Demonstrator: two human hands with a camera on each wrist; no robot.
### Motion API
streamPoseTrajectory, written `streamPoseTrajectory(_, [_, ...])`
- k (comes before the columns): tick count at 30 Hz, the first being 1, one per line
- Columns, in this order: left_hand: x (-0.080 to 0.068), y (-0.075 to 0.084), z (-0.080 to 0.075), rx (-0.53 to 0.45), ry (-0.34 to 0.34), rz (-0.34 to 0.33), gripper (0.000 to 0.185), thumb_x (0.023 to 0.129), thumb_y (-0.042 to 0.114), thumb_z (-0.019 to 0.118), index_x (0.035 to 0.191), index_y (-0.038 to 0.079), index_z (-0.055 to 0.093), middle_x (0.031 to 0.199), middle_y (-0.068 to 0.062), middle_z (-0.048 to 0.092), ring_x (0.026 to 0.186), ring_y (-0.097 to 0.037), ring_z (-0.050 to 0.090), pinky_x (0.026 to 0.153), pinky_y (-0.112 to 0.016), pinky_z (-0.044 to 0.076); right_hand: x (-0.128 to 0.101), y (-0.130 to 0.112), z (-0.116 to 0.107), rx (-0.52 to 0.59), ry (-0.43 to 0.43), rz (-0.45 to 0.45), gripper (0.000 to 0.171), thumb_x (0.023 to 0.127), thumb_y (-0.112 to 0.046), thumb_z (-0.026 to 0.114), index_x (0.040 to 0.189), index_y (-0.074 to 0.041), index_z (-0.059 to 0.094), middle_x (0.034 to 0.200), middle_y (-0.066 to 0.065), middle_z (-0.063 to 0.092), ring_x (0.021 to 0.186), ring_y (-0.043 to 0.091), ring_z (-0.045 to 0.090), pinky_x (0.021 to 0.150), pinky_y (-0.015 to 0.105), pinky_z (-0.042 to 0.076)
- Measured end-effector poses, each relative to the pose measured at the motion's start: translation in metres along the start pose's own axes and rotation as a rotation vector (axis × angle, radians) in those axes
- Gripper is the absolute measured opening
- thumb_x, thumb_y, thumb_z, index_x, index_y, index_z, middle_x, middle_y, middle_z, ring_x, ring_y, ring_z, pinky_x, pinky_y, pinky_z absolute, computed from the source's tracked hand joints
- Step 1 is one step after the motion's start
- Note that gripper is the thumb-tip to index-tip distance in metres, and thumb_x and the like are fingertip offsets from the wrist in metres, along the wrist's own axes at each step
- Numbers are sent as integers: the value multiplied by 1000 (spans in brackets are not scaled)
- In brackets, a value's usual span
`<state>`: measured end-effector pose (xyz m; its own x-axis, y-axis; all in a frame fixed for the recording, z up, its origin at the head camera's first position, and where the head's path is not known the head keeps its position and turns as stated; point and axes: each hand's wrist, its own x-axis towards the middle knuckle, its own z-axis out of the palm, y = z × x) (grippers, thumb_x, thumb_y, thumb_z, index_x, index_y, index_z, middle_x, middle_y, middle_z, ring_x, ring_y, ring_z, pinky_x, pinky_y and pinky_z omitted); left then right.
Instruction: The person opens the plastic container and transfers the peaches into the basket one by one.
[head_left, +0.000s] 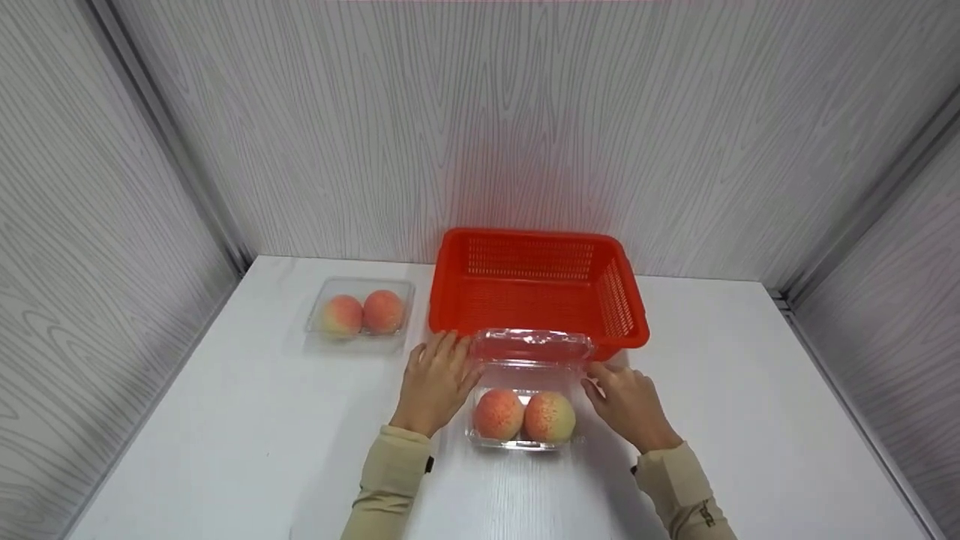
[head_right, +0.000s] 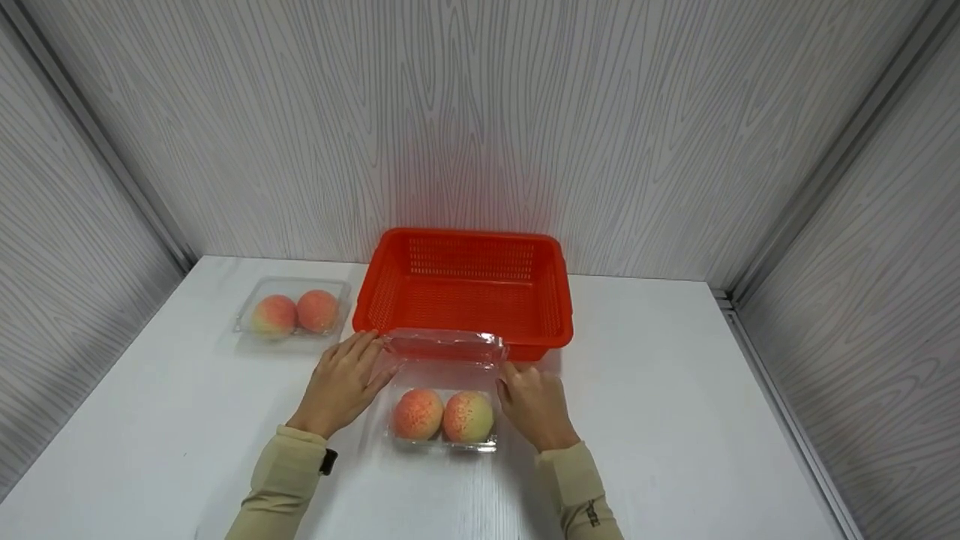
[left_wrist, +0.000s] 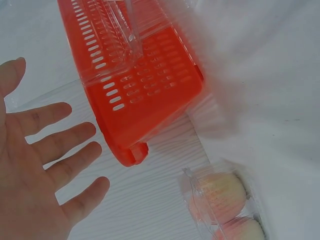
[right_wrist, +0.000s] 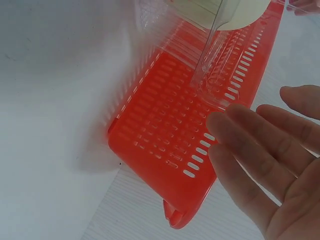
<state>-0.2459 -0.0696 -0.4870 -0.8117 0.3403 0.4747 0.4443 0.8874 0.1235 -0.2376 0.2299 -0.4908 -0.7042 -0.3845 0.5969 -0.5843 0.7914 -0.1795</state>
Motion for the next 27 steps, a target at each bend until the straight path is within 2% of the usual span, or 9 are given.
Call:
streamPoseTrajectory(6, [-2,-3,0,14,-57,4,55,97,42,63,137,5,61,141,-21,57,134,-40,48,109,-57,38,0,-1,2,36,-27,-55,25,79,3,83,100,-4,69,81,12,72,62,27,69,59,40,60])
streamPoseTrajectory(10, [-3,-6,1,35,-80,15,60,94,46,64,139,7,60,144,-21,54,137,-40,45,111,-58,35,1,-2,3,75,-48,-102,30,78,3,84,104,-3,69,89,13,74,74,29,74,64,40,62])
streamPoseTrajectory(16, [-4,-13,3,7,-109,-8,67,94,50,60,144,6,56,153,-22,45,145,-40,34,116,-61,25,4,-6,8,112,-62,-156,38,79,-5,86,113,-5,69,104,13,75,87,31,75,73,43,61])
streamPoseTrajectory(21, [-3,-20,7,0,-122,-34,74,94,52,58,149,4,50,157,-23,38,148,-40,28,117,-63,22,4,-8,13,124,-79,-183,37,79,-8,86,113,-6,71,108,13,75,93,34,74,79,48,60])
streamPoseTrajectory(27, [-1,-25,13,14,-121,-54,77,93,52,58,152,5,45,159,-22,35,149,-41,24,117,-64,21,4,-12,16,142,-98,-213,29,81,-8,83,108,-5,72,105,10,75,94,30,74,80,45,60])
